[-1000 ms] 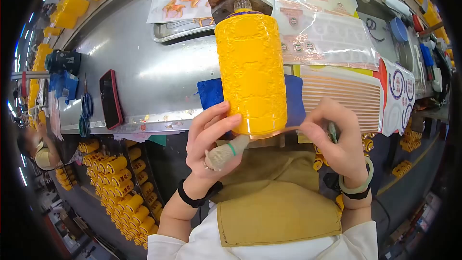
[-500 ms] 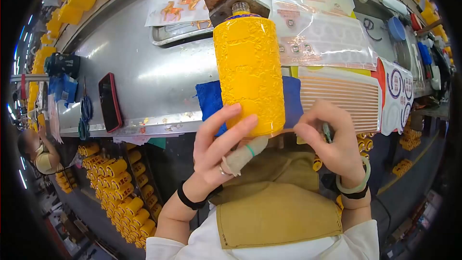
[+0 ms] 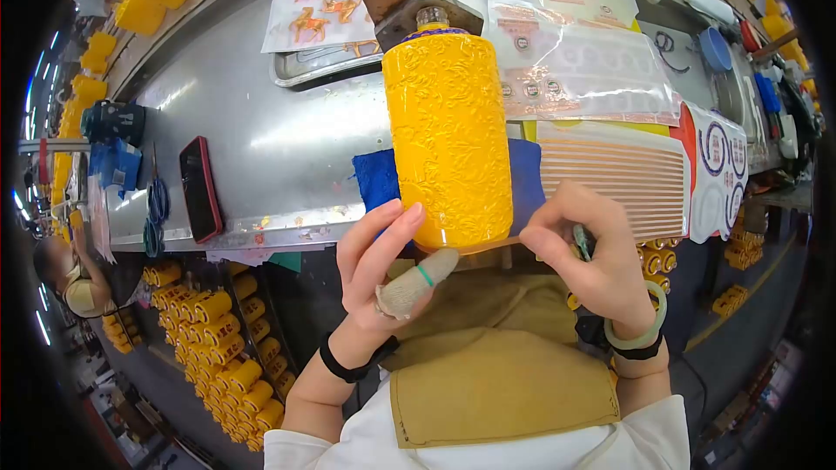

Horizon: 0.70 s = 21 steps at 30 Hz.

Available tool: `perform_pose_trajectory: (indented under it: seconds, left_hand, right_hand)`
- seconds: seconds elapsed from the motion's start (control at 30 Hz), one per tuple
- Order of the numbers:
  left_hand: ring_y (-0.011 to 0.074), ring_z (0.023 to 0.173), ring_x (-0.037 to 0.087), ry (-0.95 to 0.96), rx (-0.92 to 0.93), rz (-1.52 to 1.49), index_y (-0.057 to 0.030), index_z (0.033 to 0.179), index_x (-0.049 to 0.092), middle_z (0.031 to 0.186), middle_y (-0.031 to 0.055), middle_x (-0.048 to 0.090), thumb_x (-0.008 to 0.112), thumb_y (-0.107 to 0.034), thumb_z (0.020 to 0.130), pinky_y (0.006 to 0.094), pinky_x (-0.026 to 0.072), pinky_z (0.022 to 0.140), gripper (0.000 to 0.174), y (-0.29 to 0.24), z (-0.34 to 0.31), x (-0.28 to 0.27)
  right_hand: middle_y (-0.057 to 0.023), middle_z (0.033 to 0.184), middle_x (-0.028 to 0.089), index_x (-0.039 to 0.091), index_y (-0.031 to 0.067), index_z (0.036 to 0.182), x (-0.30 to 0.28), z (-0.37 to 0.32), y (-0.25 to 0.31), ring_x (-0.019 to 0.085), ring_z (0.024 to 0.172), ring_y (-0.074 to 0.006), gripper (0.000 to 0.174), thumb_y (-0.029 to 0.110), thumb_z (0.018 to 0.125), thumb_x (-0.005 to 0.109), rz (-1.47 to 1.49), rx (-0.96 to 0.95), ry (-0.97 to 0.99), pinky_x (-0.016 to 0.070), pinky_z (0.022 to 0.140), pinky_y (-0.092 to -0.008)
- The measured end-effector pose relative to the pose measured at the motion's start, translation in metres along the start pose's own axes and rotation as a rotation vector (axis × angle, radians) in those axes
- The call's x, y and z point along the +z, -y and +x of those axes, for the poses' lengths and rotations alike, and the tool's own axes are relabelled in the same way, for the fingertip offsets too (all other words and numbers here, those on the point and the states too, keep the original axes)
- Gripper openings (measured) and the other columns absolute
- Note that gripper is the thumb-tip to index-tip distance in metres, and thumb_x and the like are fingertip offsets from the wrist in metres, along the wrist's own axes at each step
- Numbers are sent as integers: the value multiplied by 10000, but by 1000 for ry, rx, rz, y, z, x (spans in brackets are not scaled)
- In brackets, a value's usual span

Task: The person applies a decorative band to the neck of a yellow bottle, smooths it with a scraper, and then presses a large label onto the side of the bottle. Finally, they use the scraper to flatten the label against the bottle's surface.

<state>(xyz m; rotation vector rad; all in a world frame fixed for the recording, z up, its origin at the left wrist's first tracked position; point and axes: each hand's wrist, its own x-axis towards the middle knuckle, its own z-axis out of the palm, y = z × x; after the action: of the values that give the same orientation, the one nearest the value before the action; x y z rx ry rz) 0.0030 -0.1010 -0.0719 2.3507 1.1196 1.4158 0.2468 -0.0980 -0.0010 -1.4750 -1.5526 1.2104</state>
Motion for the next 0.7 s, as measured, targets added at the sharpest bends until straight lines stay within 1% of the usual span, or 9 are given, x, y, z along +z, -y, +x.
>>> perform_pose_trajectory:
  seconds: [0.07, 0.17, 0.23, 0.27, 0.37, 0.4, 0.43, 0.5, 0.7]
  left_hand:
    - [327, 1210, 618, 18, -37, -9, -16, 1126, 731, 1242, 128, 683, 809, -11, 785, 393, 564, 996, 350, -5, 5, -1]
    - [338, 1221, 608, 83, 83, 31, -25, 1079, 752, 1261, 113, 677, 793, -21, 813, 398, 562, 1013, 269, -5, 15, -1]
    - [341, 1233, 609, 89, 42, -146, -15, 1038, 759, 1301, 111, 653, 778, -7, 827, 407, 564, 1037, 212, 2, 13, 0]
    - [339, 1228, 623, 26, -32, -203, -11, 1076, 744, 1315, 136, 634, 800, 35, 797, 413, 565, 1048, 288, 5, 3, 8]
    - [338, 1198, 644, -81, -22, -166, -10, 1128, 727, 1290, 174, 632, 821, 83, 755, 414, 563, 1056, 396, 10, -2, 13]
    - [340, 1168, 654, -83, -128, -201, -12, 1180, 711, 1276, 171, 636, 837, 111, 722, 399, 587, 1012, 490, 6, -4, 11]
    - [340, 1168, 654, -84, -127, -199, -12, 1180, 711, 1276, 171, 636, 837, 111, 722, 399, 587, 1012, 490, 5, -4, 9]
    - [323, 1187, 635, -42, -85, -98, -58, 1157, 738, 1288, 133, 645, 817, 90, 754, 373, 598, 962, 436, 4, -4, 6]
    - [300, 1238, 585, 16, 77, 91, -173, 1114, 782, 1304, 91, 655, 780, -7, 832, 347, 576, 957, 328, -7, 6, 5]
  right_hand:
    - [-73, 749, 619, 697, -16, 868, 1, 0, -2, 555, 658, -160, 113, 78, 875, 760, -7, -9, -5, 448, 621, -306]
    - [-76, 749, 618, 700, -16, 870, 5, 1, -6, 554, 653, -163, 112, 78, 872, 762, -9, -22, -13, 446, 617, -308]
    - [-77, 749, 618, 702, -16, 872, 6, 2, -5, 552, 650, -165, 112, 77, 870, 764, -6, -31, -19, 445, 615, -309]
    - [-76, 748, 616, 702, -15, 870, 7, 2, -3, 551, 645, -166, 112, 77, 868, 766, -5, -28, -20, 443, 611, -309]
    - [-76, 746, 614, 701, -12, 867, 8, 1, -2, 548, 637, -168, 112, 76, 865, 770, 6, -38, -14, 439, 603, -310]
    - [-76, 745, 614, 701, -11, 865, 9, 2, -2, 547, 633, -168, 112, 76, 864, 771, 12, -55, -5, 437, 600, -310]
    - [-76, 745, 614, 701, -11, 865, 10, 2, -2, 547, 633, -168, 112, 76, 864, 771, 13, -56, -4, 437, 600, -310]
    - [-80, 744, 613, 701, -11, 863, 9, 2, -2, 548, 628, -171, 114, 77, 864, 773, 7, -63, -13, 438, 597, -311]
    - [-85, 750, 620, 708, -9, 873, 7, 1, -3, 557, 633, -177, 113, 82, 864, 773, -7, -45, -21, 443, 600, -316]
